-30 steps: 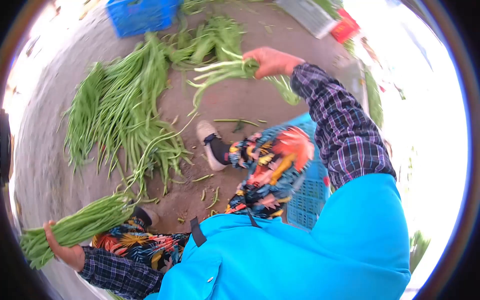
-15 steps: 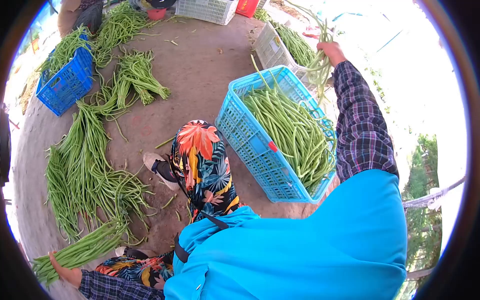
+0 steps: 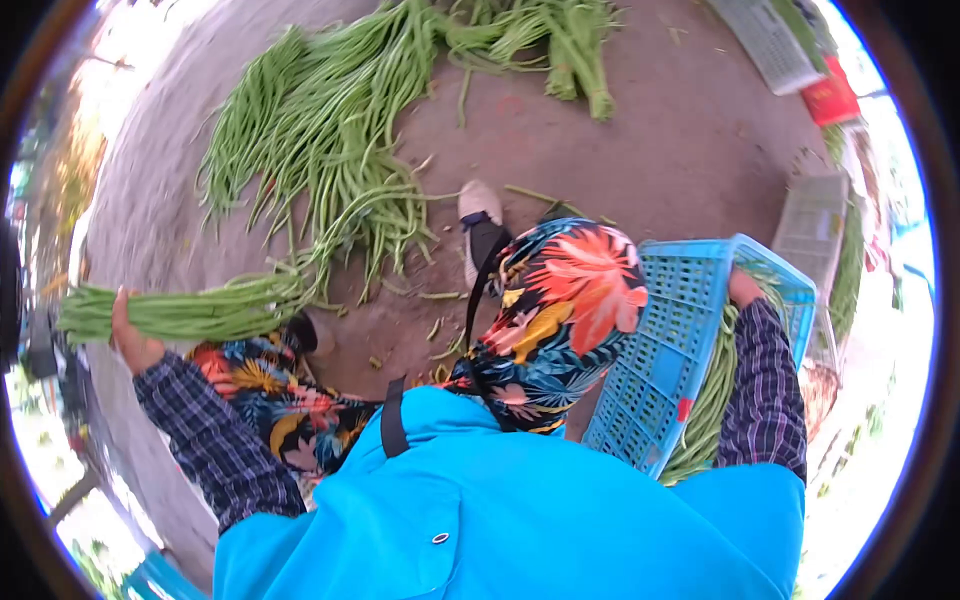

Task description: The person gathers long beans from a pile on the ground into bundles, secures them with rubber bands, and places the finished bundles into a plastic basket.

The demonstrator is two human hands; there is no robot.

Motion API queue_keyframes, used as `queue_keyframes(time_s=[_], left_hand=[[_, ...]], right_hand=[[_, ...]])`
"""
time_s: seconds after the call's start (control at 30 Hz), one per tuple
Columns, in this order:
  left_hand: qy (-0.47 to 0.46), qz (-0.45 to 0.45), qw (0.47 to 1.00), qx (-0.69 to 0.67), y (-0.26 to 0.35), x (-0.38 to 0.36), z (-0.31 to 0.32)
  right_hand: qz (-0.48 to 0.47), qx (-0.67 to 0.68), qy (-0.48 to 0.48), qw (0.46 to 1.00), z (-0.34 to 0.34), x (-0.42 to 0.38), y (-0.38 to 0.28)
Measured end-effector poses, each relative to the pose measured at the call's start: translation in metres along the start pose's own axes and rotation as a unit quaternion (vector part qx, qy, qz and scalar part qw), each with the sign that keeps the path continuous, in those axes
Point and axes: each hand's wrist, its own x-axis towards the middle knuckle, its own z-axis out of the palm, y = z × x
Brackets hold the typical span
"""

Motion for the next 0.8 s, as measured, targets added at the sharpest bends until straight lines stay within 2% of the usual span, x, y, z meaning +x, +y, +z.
queue_keyframes(time_s=[0.07,0.13,0.2,0.3,0.4,0.43,0.47,0.5,0.53,0.57,0.6,0.67,0.7,0.73,0.77,0.8], left_hand=[[0.012,0.039,0.998,-0.047,-0.003,0.0,-0.008],[0.031,0.033,0.998,-0.039,-0.004,0.006,-0.015],[0.056,0.019,0.998,-0.031,-0.007,0.005,-0.027],[0.068,0.045,0.993,-0.088,-0.008,0.002,-0.033],[0.098,0.104,0.985,-0.101,-0.003,-0.008,-0.033],[0.116,0.139,0.979,-0.092,-0.002,-0.009,-0.034],[0.131,0.17,0.973,-0.084,-0.001,-0.006,-0.033],[0.125,0.193,0.969,-0.091,-0.001,-0.004,-0.035],[0.124,0.191,0.969,-0.091,0.0,-0.004,-0.035],[0.134,0.214,0.963,-0.09,0.002,-0.005,-0.034],[0.147,0.236,0.957,-0.088,0.006,-0.006,-0.032],[0.155,0.256,0.952,-0.07,0.014,-0.009,-0.033],[0.176,0.247,0.949,-0.085,0.017,-0.012,-0.037],[0.195,0.239,0.946,-0.104,0.02,-0.013,-0.042],[0.18,0.223,0.951,-0.118,0.021,-0.012,-0.055],[0.166,0.206,0.956,-0.13,0.022,-0.015,-0.067]], right_hand=[[-0.016,-0.071,-0.016,0.997,-0.009,0.015,0.016],[-0.05,-0.14,-0.018,0.989,-0.01,0.052,0.009],[-0.085,-0.216,-0.019,0.973,-0.049,0.086,0.035],[-0.138,-0.309,-0.006,0.941,-0.126,0.101,0.105],[-0.197,-0.381,0.002,0.904,-0.136,0.135,0.102],[-0.201,-0.381,-0.004,0.902,-0.109,0.095,0.071],[-0.147,-0.473,0.017,0.869,-0.085,0.054,0.041],[-0.147,-0.473,0.017,0.869,-0.057,0.01,0.014],[-0.138,-0.516,0.073,0.842,-0.029,-0.032,-0.011],[-0.129,-0.556,0.127,0.811,-0.013,-0.05,-0.022],[-0.13,-0.559,0.127,0.809,-0.028,-0.044,-0.013],[-0.354,-0.609,0.238,0.669,-0.071,-0.034,0.015],[-0.355,-0.608,0.241,0.668,-0.066,-0.04,0.009],[-0.331,-0.57,0.27,0.701,-0.067,-0.053,-0.002],[-0.308,-0.531,0.301,0.73,-0.068,-0.067,-0.016],[-0.31,-0.53,0.309,0.726,-0.063,-0.077,-0.036]])
